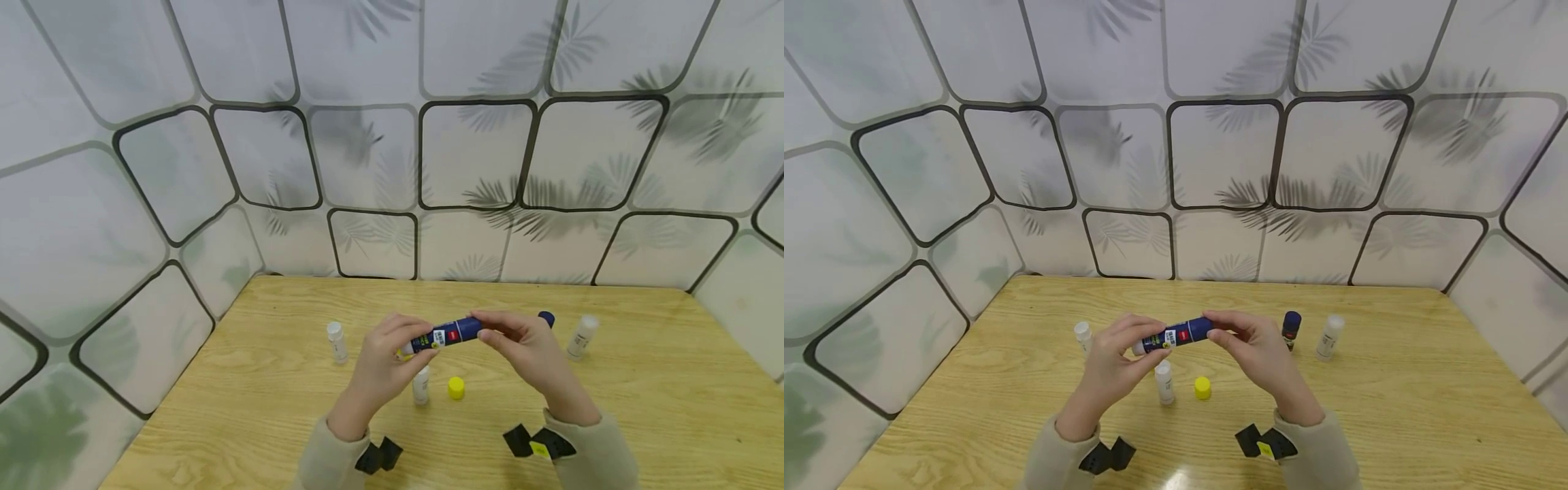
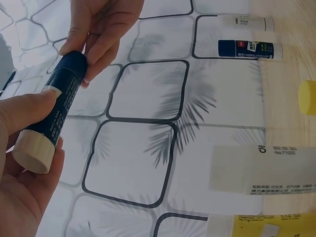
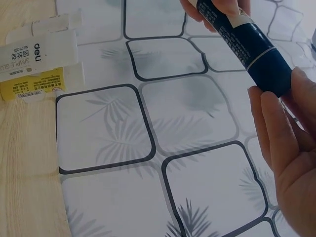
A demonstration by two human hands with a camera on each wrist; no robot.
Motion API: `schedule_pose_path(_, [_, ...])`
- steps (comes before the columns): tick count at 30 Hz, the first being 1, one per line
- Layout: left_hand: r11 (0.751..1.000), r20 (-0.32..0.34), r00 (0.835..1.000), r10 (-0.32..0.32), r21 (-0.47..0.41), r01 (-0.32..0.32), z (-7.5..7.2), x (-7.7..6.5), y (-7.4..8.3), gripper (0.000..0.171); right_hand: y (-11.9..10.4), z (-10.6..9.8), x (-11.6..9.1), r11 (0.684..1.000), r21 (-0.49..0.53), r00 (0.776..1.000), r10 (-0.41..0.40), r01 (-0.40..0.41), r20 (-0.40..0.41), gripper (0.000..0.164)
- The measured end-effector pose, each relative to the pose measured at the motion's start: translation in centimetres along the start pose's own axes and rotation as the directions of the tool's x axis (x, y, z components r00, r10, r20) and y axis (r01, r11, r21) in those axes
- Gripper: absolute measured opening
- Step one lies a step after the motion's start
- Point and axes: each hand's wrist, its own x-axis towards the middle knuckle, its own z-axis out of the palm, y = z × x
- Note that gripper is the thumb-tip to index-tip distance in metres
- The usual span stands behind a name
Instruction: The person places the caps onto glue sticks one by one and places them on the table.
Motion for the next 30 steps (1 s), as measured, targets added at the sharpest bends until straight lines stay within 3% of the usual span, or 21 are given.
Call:
schedule_pose_path(6, [0.997,-0.004,0.999,0.034,0.067,-0.033,0.4,0.0,0.1,0.024,-0.1,0.2,0.1,0.999,-0.030,0.999,0.022,-0.023,-0.024,0.024])
schedule_pose_path(15, [0.999,0.004,1.000,0.000,0.054,-0.001,0.5,-0.1,0.0,0.023,-0.2,0.1,0.1,0.999,-0.028,0.999,0.025,-0.026,-0.034,0.023])
schedule_pose_path(22, [0.999,-0.012,1.000,0.015,0.050,-0.015,0.8,-0.1,-0.1,0.024,-0.5,0.1,0.0,0.999,-0.022,0.999,0.040,-0.040,-0.028,0.024])
schedule_pose_path(30, [0.995,0.045,0.997,-0.056,0.089,0.052,1.1,-0.1,0.1,0.023,-0.6,0.3,-0.1,1.000,-0.017,0.999,0.017,-0.018,-0.046,0.022])
